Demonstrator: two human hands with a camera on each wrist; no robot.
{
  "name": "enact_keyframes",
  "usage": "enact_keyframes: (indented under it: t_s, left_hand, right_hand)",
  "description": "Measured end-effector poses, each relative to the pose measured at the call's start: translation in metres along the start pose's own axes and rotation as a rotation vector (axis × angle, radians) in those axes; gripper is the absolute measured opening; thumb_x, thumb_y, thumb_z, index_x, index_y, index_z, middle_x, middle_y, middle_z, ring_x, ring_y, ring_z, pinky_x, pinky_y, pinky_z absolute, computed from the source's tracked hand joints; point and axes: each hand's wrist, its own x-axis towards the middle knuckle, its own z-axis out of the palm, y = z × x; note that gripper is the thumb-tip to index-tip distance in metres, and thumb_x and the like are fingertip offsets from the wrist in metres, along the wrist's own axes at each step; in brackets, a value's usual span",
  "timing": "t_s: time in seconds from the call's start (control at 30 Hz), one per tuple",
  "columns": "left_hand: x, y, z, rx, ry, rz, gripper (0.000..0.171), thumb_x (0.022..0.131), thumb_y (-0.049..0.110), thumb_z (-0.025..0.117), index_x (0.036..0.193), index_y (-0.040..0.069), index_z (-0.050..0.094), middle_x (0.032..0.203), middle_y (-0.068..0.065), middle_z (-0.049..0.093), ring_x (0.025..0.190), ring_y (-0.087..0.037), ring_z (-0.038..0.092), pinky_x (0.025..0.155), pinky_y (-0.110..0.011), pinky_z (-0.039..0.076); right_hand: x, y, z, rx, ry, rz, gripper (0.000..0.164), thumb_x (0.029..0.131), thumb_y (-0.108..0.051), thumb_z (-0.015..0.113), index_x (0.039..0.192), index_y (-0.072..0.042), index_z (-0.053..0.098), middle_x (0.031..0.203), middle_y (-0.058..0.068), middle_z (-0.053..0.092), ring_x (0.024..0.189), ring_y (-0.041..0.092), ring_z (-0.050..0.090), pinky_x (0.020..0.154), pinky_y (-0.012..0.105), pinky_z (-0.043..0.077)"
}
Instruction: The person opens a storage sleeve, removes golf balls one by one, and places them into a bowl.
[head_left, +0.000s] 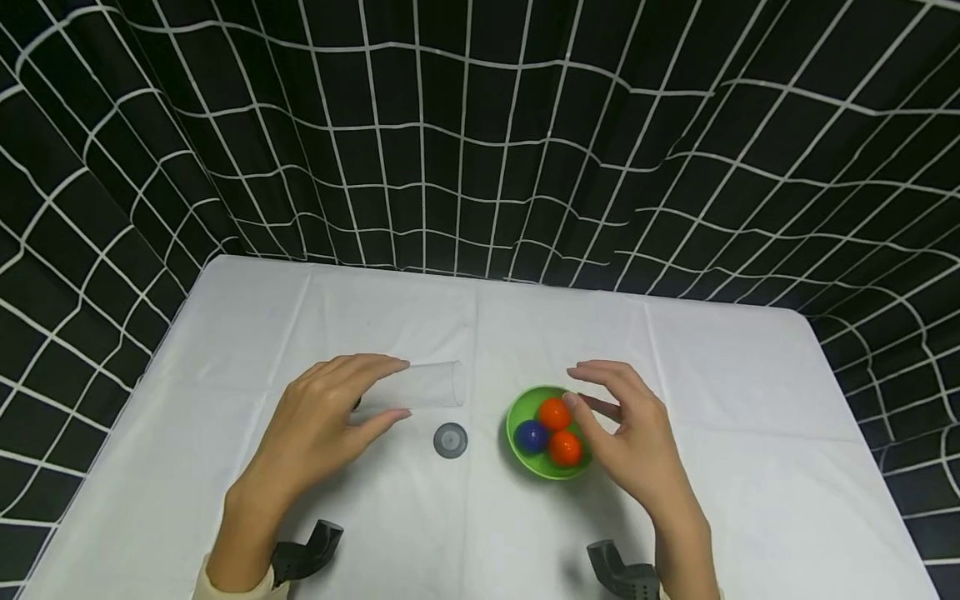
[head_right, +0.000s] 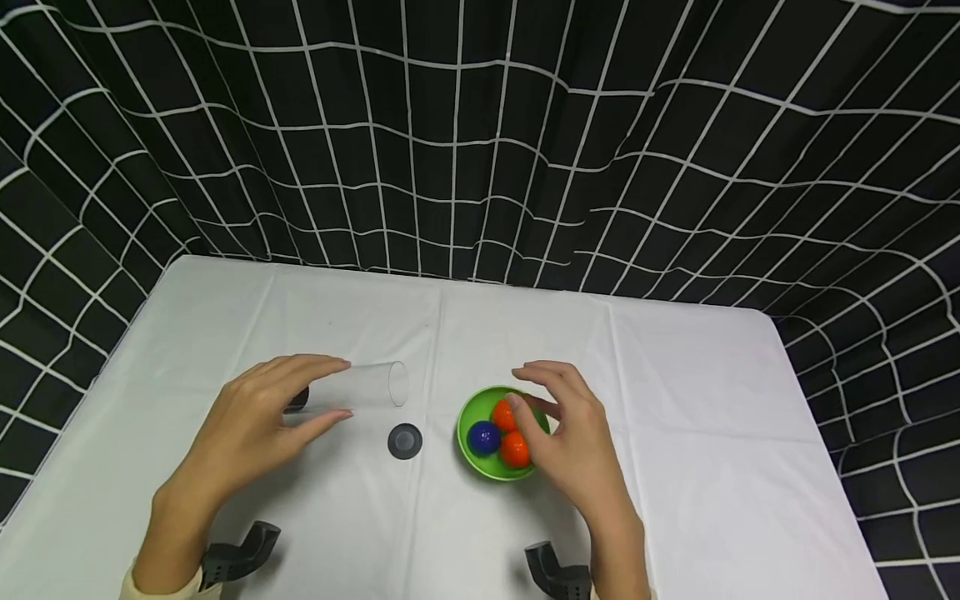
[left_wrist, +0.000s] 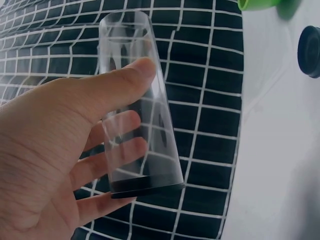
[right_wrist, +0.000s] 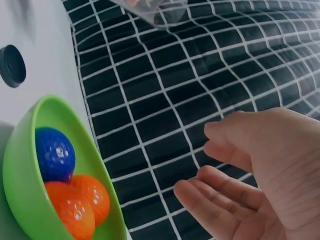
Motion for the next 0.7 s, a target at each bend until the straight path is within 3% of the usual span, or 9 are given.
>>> enact_keyframes:
  t_s: [0.2,0.43,0.7]
  left_hand:
    - [-0.0014,-0.0016,0.0000,-0.009,0.009,-0.003,0.046,0.083,0.032,0.091,0.125,0.020,0.076,0.121,0.003,0.078,0.113,-0.022,0.076,0.095,-0.044,0.061]
    - [0.0009,-0.0011,0.0006,-0.017,0.014,-0.007,0.047,0.083,0.032,0.091,0.126,0.020,0.075,0.120,0.005,0.078,0.109,-0.020,0.076,0.090,-0.042,0.062]
    - [0.0030,-0.0031,0.0019,-0.011,-0.019,-0.013,0.047,0.084,0.035,0.090,0.126,0.021,0.075,0.121,0.004,0.079,0.114,-0.021,0.076,0.094,-0.044,0.062]
  right_hand:
    - [0.0003,0.0027,-0.0048,-0.015,0.038,0.041,0.030,0.095,0.001,0.075,0.124,-0.005,0.073,0.128,0.008,0.069,0.118,-0.008,0.061,0.090,0.009,0.056]
    - [0.0004,0.0042,-0.0072,-0.023,0.045,0.058,0.031,0.096,0.000,0.074,0.126,-0.004,0.072,0.128,0.008,0.069,0.117,-0.008,0.062,0.090,0.008,0.056]
    - [0.0010,0.0071,-0.0045,-0.008,0.037,0.071,0.030,0.095,0.001,0.074,0.125,-0.004,0.072,0.128,0.008,0.069,0.117,-0.004,0.063,0.090,0.009,0.056]
